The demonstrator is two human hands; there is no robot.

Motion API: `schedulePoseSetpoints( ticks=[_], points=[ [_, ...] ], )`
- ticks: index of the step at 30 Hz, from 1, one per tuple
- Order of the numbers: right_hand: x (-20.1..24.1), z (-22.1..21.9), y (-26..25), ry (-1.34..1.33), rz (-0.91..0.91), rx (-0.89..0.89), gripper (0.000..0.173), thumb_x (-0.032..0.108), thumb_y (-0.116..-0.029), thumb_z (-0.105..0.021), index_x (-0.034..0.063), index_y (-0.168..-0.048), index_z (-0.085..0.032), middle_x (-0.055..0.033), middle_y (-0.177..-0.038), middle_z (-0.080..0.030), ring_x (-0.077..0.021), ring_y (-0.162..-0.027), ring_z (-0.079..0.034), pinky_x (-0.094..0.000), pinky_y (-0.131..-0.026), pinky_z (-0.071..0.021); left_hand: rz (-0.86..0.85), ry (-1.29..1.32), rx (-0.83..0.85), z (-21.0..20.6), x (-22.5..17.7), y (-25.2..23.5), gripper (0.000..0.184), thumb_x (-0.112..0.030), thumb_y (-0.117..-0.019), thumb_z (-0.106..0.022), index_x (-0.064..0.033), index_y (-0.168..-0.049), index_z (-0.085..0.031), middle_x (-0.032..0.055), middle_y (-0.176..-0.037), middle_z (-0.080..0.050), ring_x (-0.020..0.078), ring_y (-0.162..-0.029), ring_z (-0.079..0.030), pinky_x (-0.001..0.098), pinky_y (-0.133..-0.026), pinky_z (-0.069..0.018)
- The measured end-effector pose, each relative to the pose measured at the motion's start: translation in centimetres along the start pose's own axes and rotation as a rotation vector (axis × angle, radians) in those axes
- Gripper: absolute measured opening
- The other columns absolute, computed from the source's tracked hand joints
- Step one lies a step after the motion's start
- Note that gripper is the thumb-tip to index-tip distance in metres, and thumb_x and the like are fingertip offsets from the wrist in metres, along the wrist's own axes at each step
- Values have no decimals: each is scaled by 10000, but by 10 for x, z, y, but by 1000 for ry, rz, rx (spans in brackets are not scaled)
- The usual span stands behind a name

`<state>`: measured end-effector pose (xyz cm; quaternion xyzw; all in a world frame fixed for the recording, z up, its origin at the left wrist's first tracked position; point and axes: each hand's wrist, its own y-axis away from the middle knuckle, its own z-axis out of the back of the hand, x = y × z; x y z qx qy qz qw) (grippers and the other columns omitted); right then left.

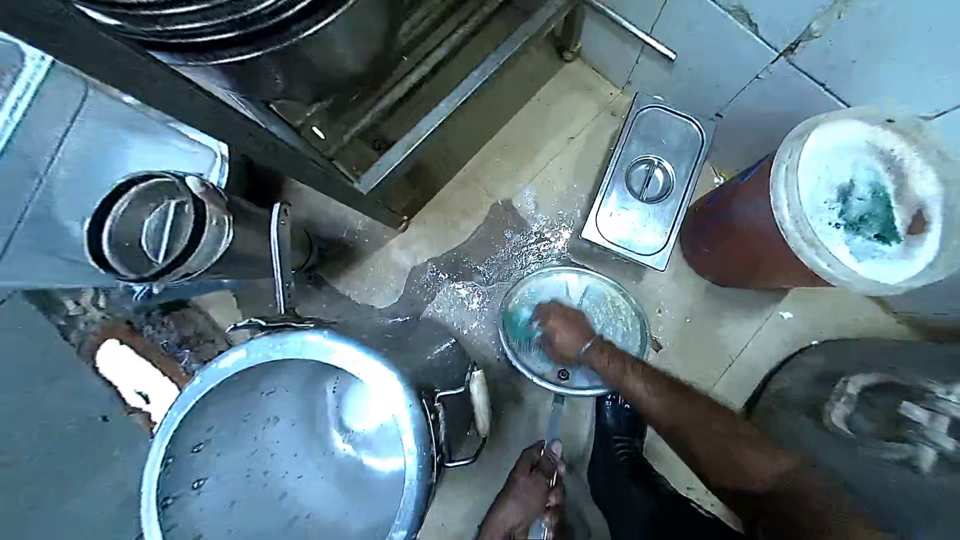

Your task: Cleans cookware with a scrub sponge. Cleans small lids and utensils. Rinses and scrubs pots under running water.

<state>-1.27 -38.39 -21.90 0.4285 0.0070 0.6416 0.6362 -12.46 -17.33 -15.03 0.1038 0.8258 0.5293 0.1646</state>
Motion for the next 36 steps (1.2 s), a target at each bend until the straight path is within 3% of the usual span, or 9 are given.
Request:
schedulePoseSetpoints(
  ticks=[2,6,9,15,18,22,24,31,36],
  points=[
    [22,-7,22,31,107,132,290,250,-963,-663,86,-1195,-722,-146,-1292,-654,-363,-1232,-596,-595,-981,-489,-5,-2,8,3,4,0,363,-335,-1139,-299,-66,-1004,-502,-28,-566,-421,81,-398,-422,239,-396,-445],
    [-11,-4,37,-96,308,208,199,174,-960,-688,45,-1082,-778,-136,-1229,-689,-322,-1199,-614,-513,-1017,-496,3,2,29,5,9,-2,344,-326,-1137,-314,-67,-1015,-507,-28,-578,-427,83,-402,-429,244,-396,-455],
    [-6,3,30,25,291,262,205,190,-944,-696,69,-1090,-773,-117,-1182,-695,-320,-1148,-631,-524,-945,-518,46,17,64,8,9,-6,351,-352,-1135,-323,-78,-1005,-501,-31,-567,-416,80,-398,-432,239,-396,-455],
    [29,-6,-50,134,34,64,254,215,-918,-701,48,-1106,-733,-162,-1307,-652,-403,-1273,-566,-639,-953,-474,42,7,44,13,17,-11,409,-399,-1132,-284,-93,-969,-503,-32,-564,-420,86,-402,-430,244,-400,-449],
    [3,11,-62,145,-128,-84,257,169,-983,-616,33,-1175,-719,-223,-1371,-618,-450,-1282,-563,-663,-966,-471,11,3,23,10,12,-6,407,-385,-1133,-289,-79,-974,-506,-25,-566,-427,87,-394,-431,243,-390,-453],
    [-45,28,-45,114,-487,-239,417,187,-953,-657,82,-1357,-641,-283,-1433,-546,-504,-1243,-581,-684,-879,-514,33,-11,3,2,5,-5,359,-376,-1130,-343,-78,-997,-493,-21,-576,-408,91,-399,-417,250,-398,-453],
    [-49,28,-46,134,-518,-255,395,187,-948,-652,75,-1327,-655,-271,-1408,-565,-486,-1252,-578,-665,-872,-517,55,-8,25,2,4,-10,369,-390,-1128,-341,-88,-979,-489,-28,-569,-397,87,-398,-411,249,-401,-453],
    [14,12,-59,182,-8,48,307,226,-884,-740,51,-1136,-728,-184,-1353,-622,-415,-1275,-565,-652,-944,-490,72,-56,42,14,-4,-10,435,-433,-1126,-297,-85,-952,-492,-25,-563,-417,91,-390,-432,247,-394,-461],
    [21,13,1,204,232,350,236,220,-887,-751,63,-1062,-731,-152,-1164,-682,-362,-1097,-651,-583,-840,-542,72,-65,64,23,2,-18,430,-431,-1125,-306,-83,-960,-498,-17,-568,-428,102,-393,-443,259,-395,-469]
  ],
)
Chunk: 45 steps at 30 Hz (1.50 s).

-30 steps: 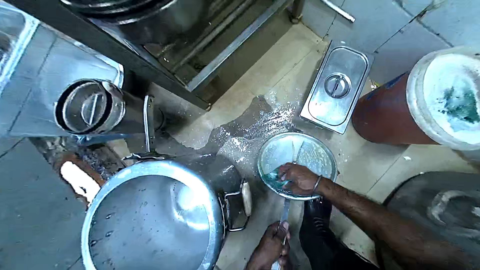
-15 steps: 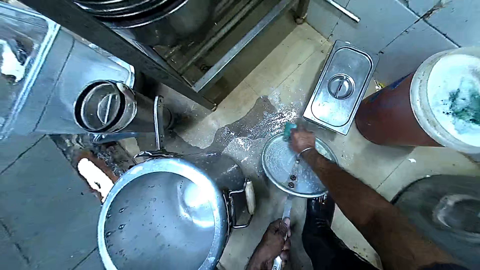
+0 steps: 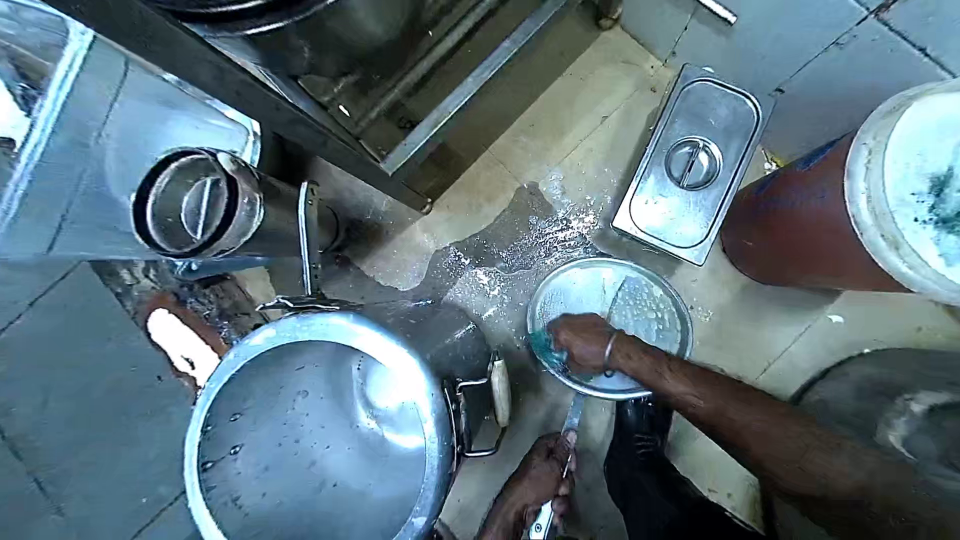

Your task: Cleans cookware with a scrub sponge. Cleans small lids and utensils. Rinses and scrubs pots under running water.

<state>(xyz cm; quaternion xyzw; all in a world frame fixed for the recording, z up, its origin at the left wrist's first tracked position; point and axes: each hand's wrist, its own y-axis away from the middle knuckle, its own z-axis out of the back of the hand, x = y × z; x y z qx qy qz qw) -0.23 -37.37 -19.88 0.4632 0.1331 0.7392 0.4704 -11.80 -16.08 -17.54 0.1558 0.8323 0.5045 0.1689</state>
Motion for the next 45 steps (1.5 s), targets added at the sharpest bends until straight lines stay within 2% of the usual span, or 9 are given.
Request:
schedulePoseSetpoints(
  ticks=[4,13,21,24,30,34,37,40,45],
  points=[
    [3,-5,-3,-52,-52,20,252,227,-912,-729,63,-1104,-729,-156,-1224,-662,-371,-1157,-625,-588,-861,-526,30,2,8,2,6,-2,441,-442,-1123,-303,-88,-946,-496,-23,-551,-420,101,-391,-448,258,-398,-470],
    [-16,29,-81,-65,-452,-393,284,199,-944,-642,52,-1175,-715,-207,-1332,-624,-424,-1260,-574,-619,-897,-510,-7,-67,-81,2,-14,5,477,-481,-1115,-289,-88,-928,-486,-16,-560,-415,108,-389,-428,266,-394,-457],
    [8,-10,4,-54,4,-87,196,183,-865,-767,67,-1023,-757,-132,-1166,-683,-343,-1089,-651,-560,-818,-545,25,-13,-3,10,1,-4,479,-476,-1116,-292,-91,-909,-488,-25,-551,-417,100,-392,-443,260,-401,-471],
    [8,-4,-23,-82,-86,-45,256,227,-903,-743,67,-1103,-736,-150,-1254,-662,-373,-1188,-617,-605,-886,-525,36,-20,-11,9,4,-3,479,-470,-1117,-288,-89,-906,-486,-22,-545,-413,105,-387,-440,263,-398,-469],
    [-14,25,-83,-83,-330,-323,324,236,-895,-720,76,-1177,-719,-188,-1298,-643,-418,-1239,-587,-626,-873,-525,8,-36,-99,4,-13,9,478,-481,-1114,-293,-86,-927,-485,-17,-553,-414,106,-388,-435,263,-392,-460],
    [7,10,-48,-199,-157,-280,302,243,-972,-650,115,-1237,-718,-155,-1274,-678,-371,-1216,-622,-601,-919,-527,-25,-30,-99,5,-20,0,485,-481,-1115,-278,-80,-943,-488,-12,-547,-419,114,-385,-442,270,-389,-466],
    [18,-10,-4,-172,6,-220,252,240,-985,-646,112,-1175,-751,-126,-1179,-725,-333,-1145,-663,-575,-920,-530,-59,43,-103,1,-14,-6,465,-453,-1122,-277,-75,-971,-502,-18,-554,-415,106,-385,-433,262,-388,-461],
    [22,-7,27,-96,-13,-158,200,258,-972,-657,119,-1073,-759,-98,-1038,-741,-304,-1010,-696,-547,-830,-547,-102,62,-145,-10,-10,-7,441,-427,-1125,-295,-68,-984,-507,-18,-556,-414,105,-389,-431,263,-387,-457],
    [11,-15,75,-75,-100,-131,228,277,-985,-629,113,-1066,-765,-98,-1065,-746,-315,-1053,-687,-538,-856,-546,-131,-12,-203,-17,-10,-10,363,-360,-1128,-360,-44,-1051,-520,-5,-587,-443,105,-402,-439,257,-396,-453]
  ],
)
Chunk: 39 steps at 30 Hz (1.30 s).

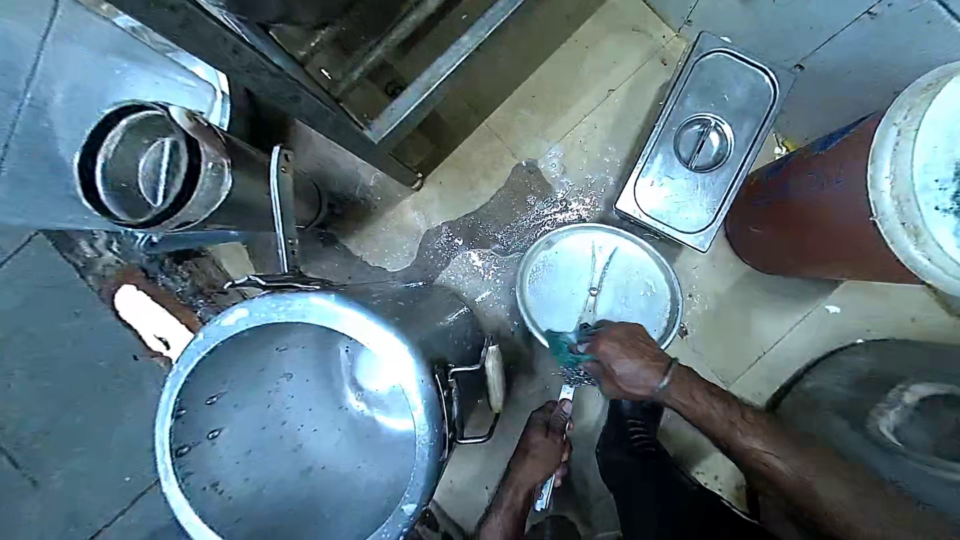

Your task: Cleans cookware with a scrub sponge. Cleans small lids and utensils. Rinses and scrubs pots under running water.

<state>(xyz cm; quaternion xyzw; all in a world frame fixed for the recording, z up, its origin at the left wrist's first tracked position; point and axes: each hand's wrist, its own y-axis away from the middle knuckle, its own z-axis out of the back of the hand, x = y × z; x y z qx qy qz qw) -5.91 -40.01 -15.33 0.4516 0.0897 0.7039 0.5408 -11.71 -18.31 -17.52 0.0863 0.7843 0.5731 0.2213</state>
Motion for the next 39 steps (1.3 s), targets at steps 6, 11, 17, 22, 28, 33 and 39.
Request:
schedulePoseSetpoints(
  ticks=[6,11,17,22,28,33,39],
  points=[
    [-13,-24,-4,-257,-127,-210,232,272,-953,-688,92,-1060,-788,-119,-1000,-764,-309,-967,-721,-553,-869,-559,-49,-500,-129,1,0,-15,494,-436,-1117,-356,-8,-1139,-603,106,-786,-577,224,-596,-579,409,-602,-547],
    [16,-22,-32,-333,-57,-495,214,215,-950,-700,63,-1075,-784,-128,-990,-765,-314,-939,-727,-532,-837,-580,-54,-633,-272,-4,-9,-14,511,-453,-1114,-343,-27,-1180,-618,134,-859,-622,261,-693,-630,450,-684,-556],
    [-38,-48,12,-190,-76,-162,259,216,-981,-641,84,-1169,-760,-115,-1212,-734,-314,-1197,-659,-541,-1018,-513,-108,-601,-287,-4,6,-23,472,-419,-1111,-388,-15,-1158,-626,136,-857,-631,268,-715,-631,471,-710,-552],
    [-97,-66,25,-25,-185,-169,266,109,-926,-662,68,-1169,-760,-131,-1280,-705,-369,-1272,-604,-611,-1032,-469,-130,-519,-208,6,18,-29,474,-416,-1109,-395,1,-1133,-620,99,-797,-583,219,-614,-578,419,-607,-544],
    [-121,-44,-7,-2,-504,-332,305,191,-916,-682,91,-1197,-739,-123,-1331,-682,-384,-1297,-577,-653,-1009,-446,-130,-351,-169,-4,14,-27,409,-380,-1115,-401,-21,-1043,-583,33,-672,-496,149,-475,-493,332,-469,-501],
    [-51,-74,16,-258,-315,-323,291,205,-981,-595,71,-1186,-753,-114,-1307,-699,-317,-1273,-615,-531,-1054,-492,-155,-378,-200,-7,23,-36,441,-395,-1113,-396,-9,-1045,-597,50,-666,-518,171,-479,-513,359,-482,-515],
    [-116,-57,-2,-59,-569,-290,328,190,-937,-650,89,-1240,-726,-138,-1362,-659,-378,-1308,-577,-624,-994,-488,-105,-378,-166,1,19,-27,423,-381,-1117,-399,-13,-1014,-582,40,-665,-492,156,-479,-491,339,-476,-498]
  ],
)
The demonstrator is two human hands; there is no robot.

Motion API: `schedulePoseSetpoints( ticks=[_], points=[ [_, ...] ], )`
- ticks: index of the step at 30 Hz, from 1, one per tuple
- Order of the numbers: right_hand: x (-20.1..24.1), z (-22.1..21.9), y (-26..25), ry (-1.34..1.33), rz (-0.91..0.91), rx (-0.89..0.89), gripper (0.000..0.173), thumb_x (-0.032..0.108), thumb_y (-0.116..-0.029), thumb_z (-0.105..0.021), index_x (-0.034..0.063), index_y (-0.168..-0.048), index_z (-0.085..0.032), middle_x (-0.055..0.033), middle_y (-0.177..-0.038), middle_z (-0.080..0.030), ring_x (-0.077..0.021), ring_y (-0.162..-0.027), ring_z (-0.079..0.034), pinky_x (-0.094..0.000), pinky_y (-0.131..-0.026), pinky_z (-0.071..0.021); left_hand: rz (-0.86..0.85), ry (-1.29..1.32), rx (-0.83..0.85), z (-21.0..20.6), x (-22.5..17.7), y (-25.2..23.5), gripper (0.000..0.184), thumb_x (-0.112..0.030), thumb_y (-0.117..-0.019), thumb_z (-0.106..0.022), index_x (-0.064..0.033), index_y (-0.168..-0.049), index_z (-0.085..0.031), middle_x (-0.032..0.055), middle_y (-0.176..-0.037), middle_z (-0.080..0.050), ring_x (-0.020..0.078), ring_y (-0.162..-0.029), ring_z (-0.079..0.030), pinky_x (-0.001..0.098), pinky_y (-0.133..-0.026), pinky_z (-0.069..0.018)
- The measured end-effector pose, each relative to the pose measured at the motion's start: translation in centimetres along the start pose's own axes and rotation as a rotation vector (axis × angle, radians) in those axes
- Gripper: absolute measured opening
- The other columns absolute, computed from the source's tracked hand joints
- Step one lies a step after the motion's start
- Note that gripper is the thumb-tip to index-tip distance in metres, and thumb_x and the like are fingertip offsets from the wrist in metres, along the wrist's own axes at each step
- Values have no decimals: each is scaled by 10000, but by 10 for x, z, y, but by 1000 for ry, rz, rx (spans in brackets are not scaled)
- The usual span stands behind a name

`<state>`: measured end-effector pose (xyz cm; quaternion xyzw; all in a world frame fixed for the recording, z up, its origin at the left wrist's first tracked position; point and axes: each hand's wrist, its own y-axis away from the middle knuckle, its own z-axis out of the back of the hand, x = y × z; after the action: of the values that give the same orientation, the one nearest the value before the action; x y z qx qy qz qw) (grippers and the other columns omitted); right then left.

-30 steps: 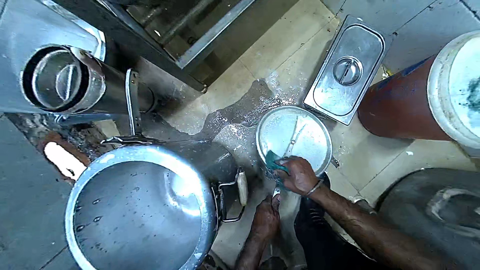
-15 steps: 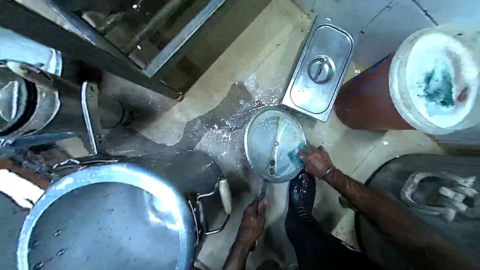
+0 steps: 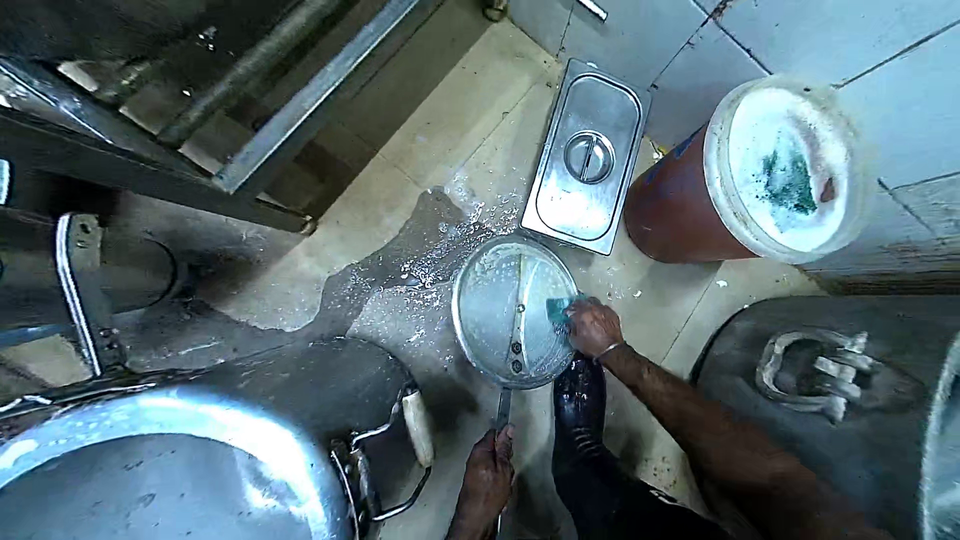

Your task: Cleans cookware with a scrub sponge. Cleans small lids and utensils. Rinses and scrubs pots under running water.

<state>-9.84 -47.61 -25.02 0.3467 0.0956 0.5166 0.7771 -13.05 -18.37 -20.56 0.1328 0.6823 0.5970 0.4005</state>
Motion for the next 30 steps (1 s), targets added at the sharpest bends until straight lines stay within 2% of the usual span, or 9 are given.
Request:
schedulePoseSetpoints(
  ticks=[3,7,12,15,18,20,24,27,30],
  points=[
    [2,24,-48,44,78,-142,345,186,-912,-700,69,-1235,-726,-142,-1349,-670,-387,-1316,-565,-631,-1009,-453,18,68,43,-1,-7,6,432,-382,-1123,-376,-31,-941,-549,19,-611,-461,138,-435,-458,314,-434,-478],
    [63,57,-102,-83,169,-138,334,194,-941,-673,70,-1249,-712,-174,-1309,-674,-389,-1202,-641,-628,-977,-502,61,165,69,-1,-22,18,450,-381,-1128,-350,-46,-881,-520,10,-559,-435,131,-388,-432,304,-391,-464],
    [86,37,-93,-236,360,-138,295,169,-1007,-593,68,-1252,-723,-131,-1399,-639,-361,-1339,-545,-596,-1057,-448,94,214,54,2,-36,28,460,-393,-1132,-319,-30,-927,-514,10,-549,-440,125,-388,-441,291,-391,-464],
    [52,28,-51,-328,270,-111,305,175,-1002,-621,19,-1247,-712,-179,-1381,-633,-369,-1318,-568,-550,-1107,-452,43,117,45,-5,-25,27,442,-372,-1128,-357,1,-1011,-565,38,-621,-486,154,-455,-480,334,-456,-489],
    [22,-4,-4,-460,295,-186,253,205,-977,-658,-5,-1077,-758,-164,-1263,-685,-329,-1208,-632,-501,-1068,-500,9,128,71,-18,-16,20,437,-347,-1128,-357,5,-971,-563,35,-615,-482,151,-462,-479,337,-471,-491],
    [21,-22,12,-501,327,-262,228,170,-946,-663,17,-1057,-789,-143,-1200,-719,-312,-1162,-654,-481,-1036,-518,16,148,94,-19,-15,17,422,-341,-1128,-363,-8,-949,-552,22,-602,-470,141,-454,-471,323,-462,-483],
    [26,6,-25,-378,196,-260,220,82,-965,-652,-7,-1140,-753,-201,-1284,-680,-391,-1231,-621,-555,-1054,-490,59,215,122,-9,-20,21,395,-328,-1129,-364,-41,-907,-519,1,-559,-444,124,-412,-444,296,-416,-464],
    [34,45,-82,-106,9,-118,294,182,-942,-652,56,-1195,-730,-171,-1307,-672,-382,-1223,-628,-614,-978,-508,82,296,156,-6,-33,27,390,-327,-1133,-349,-64,-885,-496,-18,-540,-427,100,-395,-423,270,-403,-449],
    [65,63,-100,-77,-30,-104,298,205,-946,-647,39,-1186,-709,-201,-1250,-689,-405,-1180,-647,-637,-929,-507,87,331,147,-12,-39,26,410,-346,-1135,-335,-59,-892,-498,-13,-546,-431,103,-397,-429,267,-400,-449]
  ],
)
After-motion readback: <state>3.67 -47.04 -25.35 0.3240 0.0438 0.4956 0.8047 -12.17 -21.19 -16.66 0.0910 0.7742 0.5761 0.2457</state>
